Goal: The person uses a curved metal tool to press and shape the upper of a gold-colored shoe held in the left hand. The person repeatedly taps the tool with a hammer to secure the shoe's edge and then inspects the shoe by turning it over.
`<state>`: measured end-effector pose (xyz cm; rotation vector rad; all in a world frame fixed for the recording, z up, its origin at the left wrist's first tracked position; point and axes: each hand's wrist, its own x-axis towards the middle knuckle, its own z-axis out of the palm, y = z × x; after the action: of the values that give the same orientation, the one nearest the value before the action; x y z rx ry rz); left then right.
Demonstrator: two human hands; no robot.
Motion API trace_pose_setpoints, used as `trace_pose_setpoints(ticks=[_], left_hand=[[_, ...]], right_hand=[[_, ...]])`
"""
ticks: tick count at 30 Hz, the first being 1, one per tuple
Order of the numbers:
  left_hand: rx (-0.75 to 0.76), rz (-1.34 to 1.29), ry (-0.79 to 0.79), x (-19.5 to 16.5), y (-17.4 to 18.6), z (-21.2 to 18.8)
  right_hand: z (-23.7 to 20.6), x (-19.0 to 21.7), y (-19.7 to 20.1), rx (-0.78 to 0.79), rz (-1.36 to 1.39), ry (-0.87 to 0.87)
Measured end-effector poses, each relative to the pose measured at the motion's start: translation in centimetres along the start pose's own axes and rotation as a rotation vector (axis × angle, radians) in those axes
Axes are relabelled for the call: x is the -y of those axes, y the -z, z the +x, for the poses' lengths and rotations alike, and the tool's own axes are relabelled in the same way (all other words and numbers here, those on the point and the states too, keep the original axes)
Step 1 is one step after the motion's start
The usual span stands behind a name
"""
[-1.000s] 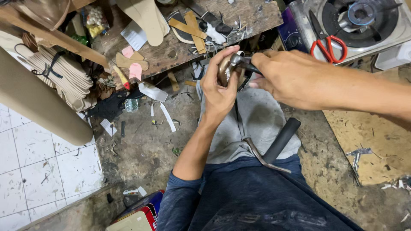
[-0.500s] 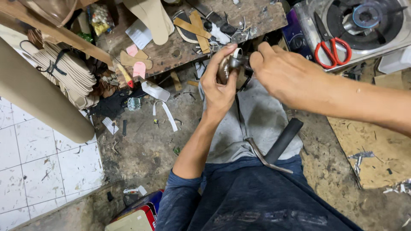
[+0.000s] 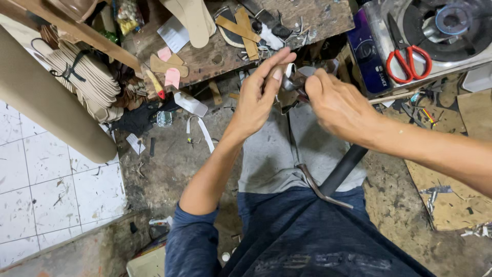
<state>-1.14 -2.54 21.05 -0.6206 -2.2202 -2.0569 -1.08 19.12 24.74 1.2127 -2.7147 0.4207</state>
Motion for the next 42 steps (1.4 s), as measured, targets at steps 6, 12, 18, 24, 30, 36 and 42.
trace_pose_setpoints(ticks=[6, 12, 18, 24, 30, 36, 42], left_hand=[[-0.036, 0.251, -0.115, -0.8, -1.0, -0.9], [-0.017, 0.286, -0.218, -0.5, -1.3, -1.4], [0.015, 0.27, -0.24, 0.1, -0.7, -1.3], [0.009, 0.252, -0.23, 0.5, 0.0, -1.2], [0.004, 0.265, -0.24, 0.6, 0.3, -1.1], [0.006, 0.253, -0.245, 0.5, 0.3, -1.0], [0.035, -0.019, -0.041, 1.1, 0.8, -0.5]], right_hand=[[0.0, 1.0, 2.7, 0.2, 0.11, -0.144], [1.2, 1.2, 4.6, 0.572, 0.588, -0.548], [1.2, 0.8, 5.1, 0.248, 0.109, -0.117], [1.6, 0.7, 3.8, 0.202, 0.133, -0.132], [1.9, 0.6, 3.6, 0.226, 0.138, -0.131], [2.0, 0.2, 3.6, 0.231, 0.128, -0.111], [1.7, 0.6, 0.8, 0.165, 0.185, -0.234]])
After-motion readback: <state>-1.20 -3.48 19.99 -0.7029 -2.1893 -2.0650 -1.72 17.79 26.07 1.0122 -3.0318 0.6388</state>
